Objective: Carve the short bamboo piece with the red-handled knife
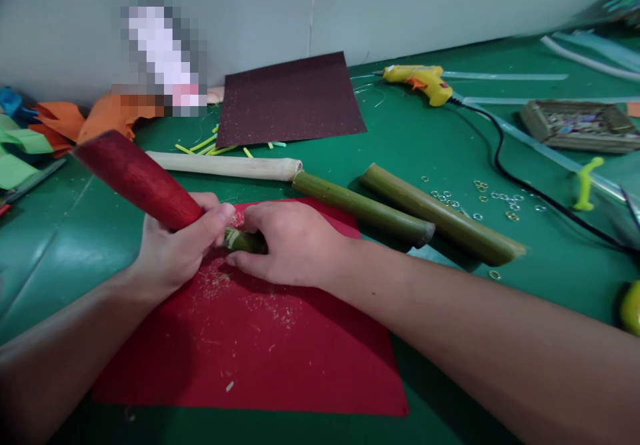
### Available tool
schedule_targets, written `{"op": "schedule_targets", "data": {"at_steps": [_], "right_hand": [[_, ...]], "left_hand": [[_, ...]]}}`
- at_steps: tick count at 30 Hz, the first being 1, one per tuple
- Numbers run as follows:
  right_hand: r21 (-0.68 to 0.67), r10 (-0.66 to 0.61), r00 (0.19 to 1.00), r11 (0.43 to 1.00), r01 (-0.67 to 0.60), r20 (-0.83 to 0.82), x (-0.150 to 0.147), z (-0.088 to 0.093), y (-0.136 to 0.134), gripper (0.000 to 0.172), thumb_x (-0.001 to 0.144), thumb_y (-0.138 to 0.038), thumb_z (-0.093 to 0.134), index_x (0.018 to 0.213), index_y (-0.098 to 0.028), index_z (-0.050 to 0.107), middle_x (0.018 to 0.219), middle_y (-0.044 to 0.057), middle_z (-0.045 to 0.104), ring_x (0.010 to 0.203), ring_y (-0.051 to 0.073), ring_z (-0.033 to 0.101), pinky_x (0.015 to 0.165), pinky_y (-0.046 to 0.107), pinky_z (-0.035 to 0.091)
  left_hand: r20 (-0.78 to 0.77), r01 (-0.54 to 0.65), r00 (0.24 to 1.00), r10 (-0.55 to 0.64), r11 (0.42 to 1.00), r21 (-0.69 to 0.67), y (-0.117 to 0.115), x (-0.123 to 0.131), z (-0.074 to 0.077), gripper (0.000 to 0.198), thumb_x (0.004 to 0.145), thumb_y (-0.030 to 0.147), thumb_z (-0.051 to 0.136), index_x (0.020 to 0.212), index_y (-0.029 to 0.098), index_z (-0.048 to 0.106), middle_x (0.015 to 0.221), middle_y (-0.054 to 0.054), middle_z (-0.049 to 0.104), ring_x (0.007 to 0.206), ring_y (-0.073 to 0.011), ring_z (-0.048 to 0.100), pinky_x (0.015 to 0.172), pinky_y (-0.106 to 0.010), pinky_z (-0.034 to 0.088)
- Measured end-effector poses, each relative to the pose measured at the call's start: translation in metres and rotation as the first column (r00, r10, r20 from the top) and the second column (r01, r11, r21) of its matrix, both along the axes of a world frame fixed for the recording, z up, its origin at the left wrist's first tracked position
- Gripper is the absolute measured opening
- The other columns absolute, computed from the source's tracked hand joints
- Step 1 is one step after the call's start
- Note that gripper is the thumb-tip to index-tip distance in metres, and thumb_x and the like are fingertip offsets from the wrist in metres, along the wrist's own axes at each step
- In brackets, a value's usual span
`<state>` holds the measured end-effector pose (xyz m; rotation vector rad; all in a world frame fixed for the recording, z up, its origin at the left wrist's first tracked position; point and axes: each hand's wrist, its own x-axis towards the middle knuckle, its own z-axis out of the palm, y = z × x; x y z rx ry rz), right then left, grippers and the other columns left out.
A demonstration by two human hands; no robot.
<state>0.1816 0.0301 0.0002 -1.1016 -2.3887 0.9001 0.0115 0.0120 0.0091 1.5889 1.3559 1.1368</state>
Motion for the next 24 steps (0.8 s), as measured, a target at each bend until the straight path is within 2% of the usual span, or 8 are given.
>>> {"op": "schedule_targets", "data": {"at_steps": [6,10,13,19,24], "right_hand": [[-0.015,-0.01,0.999,1.0,0.01,-0.037,0.0003,-0.0023,0.0002,0.029,0.083,-0.043,0.064,0.094,-0.017,0.068,0.086,0.004,0.071,0.075,0.017,0.061,0.065,0.028,0.037],[-0.009,-0.012,1.0,1.0,0.012,-0.002,-0.001,-0.0005,0.0008,0.026,0.081,-0.041,0.066,0.091,-0.017,0.067,0.083,0.003,0.069,0.07,0.015,0.057,0.061,0.027,0.034],[0.02,-0.021,0.999,1.0,0.02,0.043,-0.002,0.0008,0.0008,0.025,0.08,-0.041,0.068,0.085,-0.017,0.064,0.076,0.001,0.064,0.063,0.012,0.05,0.058,0.027,0.031],[-0.007,-0.012,1.0,1.0,0.012,0.013,-0.0016,-0.0004,-0.0005,0.025,0.08,-0.041,0.068,0.084,-0.017,0.063,0.074,-0.001,0.063,0.061,0.011,0.048,0.057,0.027,0.029],[-0.004,-0.01,1.0,1.0,0.01,-0.005,-0.001,-0.0018,-0.0004,0.025,0.081,-0.04,0.068,0.089,-0.017,0.065,0.081,0.001,0.067,0.066,0.012,0.053,0.059,0.027,0.031]], "left_hand": [[-0.022,0.044,0.999,-0.043,0.999,0.009,-0.0012,0.0025,-0.0031,0.035,0.078,0.023,0.066,0.05,0.017,0.046,0.049,0.006,0.043,0.045,-0.0044,0.041,0.045,-0.015,0.042],[0.006,-0.081,0.997,0.08,0.994,0.075,-0.002,0.0035,-0.0064,0.027,0.077,0.024,0.07,0.056,0.018,0.053,0.051,0.006,0.05,0.046,-0.0054,0.047,0.046,-0.016,0.044],[0.04,-0.159,0.987,0.156,0.983,0.088,-0.0012,0.003,-0.0062,0.025,0.081,0.025,0.068,0.06,0.019,0.057,0.049,0.006,0.049,0.043,-0.005,0.042,0.044,-0.017,0.042],[0.013,-0.024,1.0,0.023,0.995,0.098,0.0,-0.0007,-0.0075,0.035,0.083,0.023,0.065,0.052,0.017,0.048,0.05,0.005,0.045,0.048,-0.0051,0.043,0.047,-0.015,0.044],[-0.008,-0.016,1.0,0.017,0.996,0.092,-0.0011,0.0015,-0.0072,0.038,0.08,0.022,0.065,0.048,0.017,0.045,0.049,0.005,0.043,0.047,-0.0051,0.041,0.046,-0.015,0.043]]}}
